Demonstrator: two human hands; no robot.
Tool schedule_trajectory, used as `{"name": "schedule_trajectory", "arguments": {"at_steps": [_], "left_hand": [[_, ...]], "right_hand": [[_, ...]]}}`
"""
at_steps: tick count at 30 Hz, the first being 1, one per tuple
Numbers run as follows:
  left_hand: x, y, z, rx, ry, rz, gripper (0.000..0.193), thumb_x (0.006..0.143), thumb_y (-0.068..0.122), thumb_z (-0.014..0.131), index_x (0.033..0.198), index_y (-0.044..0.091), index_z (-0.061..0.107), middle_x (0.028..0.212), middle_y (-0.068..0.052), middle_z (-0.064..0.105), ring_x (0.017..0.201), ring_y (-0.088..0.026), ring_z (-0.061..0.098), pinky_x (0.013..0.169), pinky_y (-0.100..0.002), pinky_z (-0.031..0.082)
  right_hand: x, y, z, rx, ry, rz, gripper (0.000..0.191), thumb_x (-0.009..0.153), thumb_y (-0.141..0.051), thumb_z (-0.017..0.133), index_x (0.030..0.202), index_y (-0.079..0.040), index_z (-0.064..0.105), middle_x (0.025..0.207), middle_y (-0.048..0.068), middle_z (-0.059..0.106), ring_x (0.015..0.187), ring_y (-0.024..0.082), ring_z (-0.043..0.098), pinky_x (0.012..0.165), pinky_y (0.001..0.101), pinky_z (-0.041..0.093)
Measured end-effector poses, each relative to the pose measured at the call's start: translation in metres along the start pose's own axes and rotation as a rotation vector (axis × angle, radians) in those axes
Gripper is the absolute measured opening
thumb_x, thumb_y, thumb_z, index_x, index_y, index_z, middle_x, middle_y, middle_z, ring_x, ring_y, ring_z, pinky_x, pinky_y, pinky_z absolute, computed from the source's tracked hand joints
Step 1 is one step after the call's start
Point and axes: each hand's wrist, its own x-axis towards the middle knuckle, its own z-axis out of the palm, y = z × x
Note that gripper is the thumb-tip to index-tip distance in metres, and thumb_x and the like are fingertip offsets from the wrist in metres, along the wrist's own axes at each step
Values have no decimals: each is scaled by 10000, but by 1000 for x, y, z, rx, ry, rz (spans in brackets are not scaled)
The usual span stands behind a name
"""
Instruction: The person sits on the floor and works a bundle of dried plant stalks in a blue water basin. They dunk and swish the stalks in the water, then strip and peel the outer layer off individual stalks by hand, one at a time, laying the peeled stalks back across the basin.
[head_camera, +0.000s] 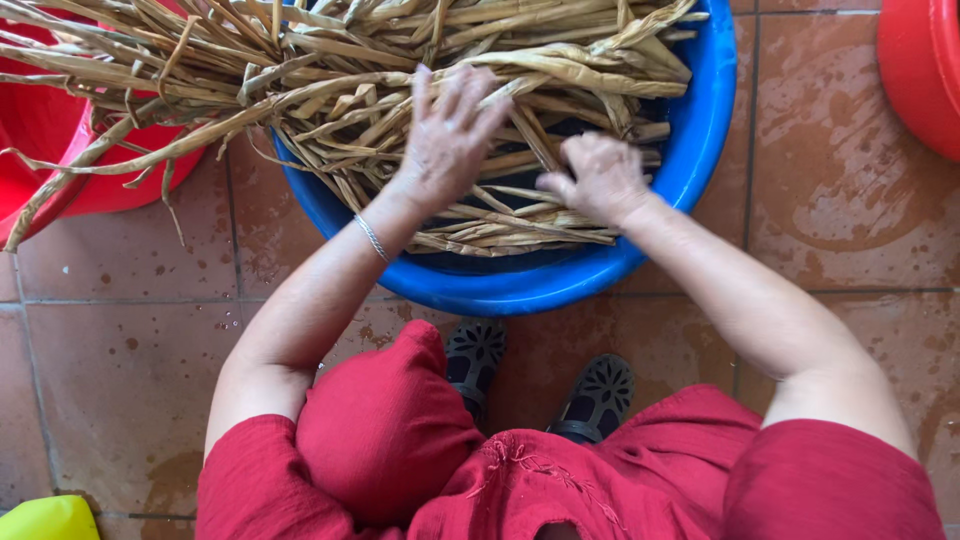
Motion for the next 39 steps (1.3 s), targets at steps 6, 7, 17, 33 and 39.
{"name": "schedule_trajectory", "arguments": {"at_steps": [6, 7, 17, 33, 39], "left_hand": [[-11, -27, 11, -370, -351, -128, 884, 674, 334, 899, 1465, 153, 549, 1659, -126, 236, 1539, -340, 192, 1115, -776, 123], [-12, -35, 13, -405, -388, -142, 908, 657, 322, 899, 1474, 153, 541, 1665, -118, 231, 1542, -336, 185, 1130, -765, 124], [-11, 4, 18, -325, 93, -106, 420, 858, 111, 743, 1267, 114, 650, 1459, -194, 463, 1376, -409, 426, 1126, -622, 356], [-21, 49, 11, -767, -339, -252, 97, 951, 118, 612, 1003, 40, 584, 943, -227, 679, 933, -446, 650, 819, -539, 510], [-10, 19, -66, -735, -409, -317, 275, 957, 231, 668, 1181, 75, 634, 941, -234, 718, 936, -446, 664, 795, -536, 496]], "right_hand": [[-3, 33, 17, 167, -144, 98, 168, 970, -200, 631, 1090, -119, 716, 971, 190, 735, 909, 402, 709, 808, 537, 557], [-5, 43, 9, 224, -149, 107, 164, 991, -187, 605, 1091, -116, 715, 957, 189, 733, 911, 391, 714, 808, 526, 560], [-26, 61, -69, 47, 214, -13, 245, 1117, -234, 671, 910, -108, 707, 801, 127, 685, 713, 336, 689, 633, 456, 547], [-31, 38, -14, 192, -70, -187, 466, 838, -246, 715, 1288, -128, 679, 1252, 133, 704, 1212, 395, 599, 1030, 560, 464], [-7, 61, -19, -207, -461, 85, 532, 807, -334, 771, 1294, -154, 657, 1120, 173, 709, 1125, 382, 622, 957, 556, 465]]}}
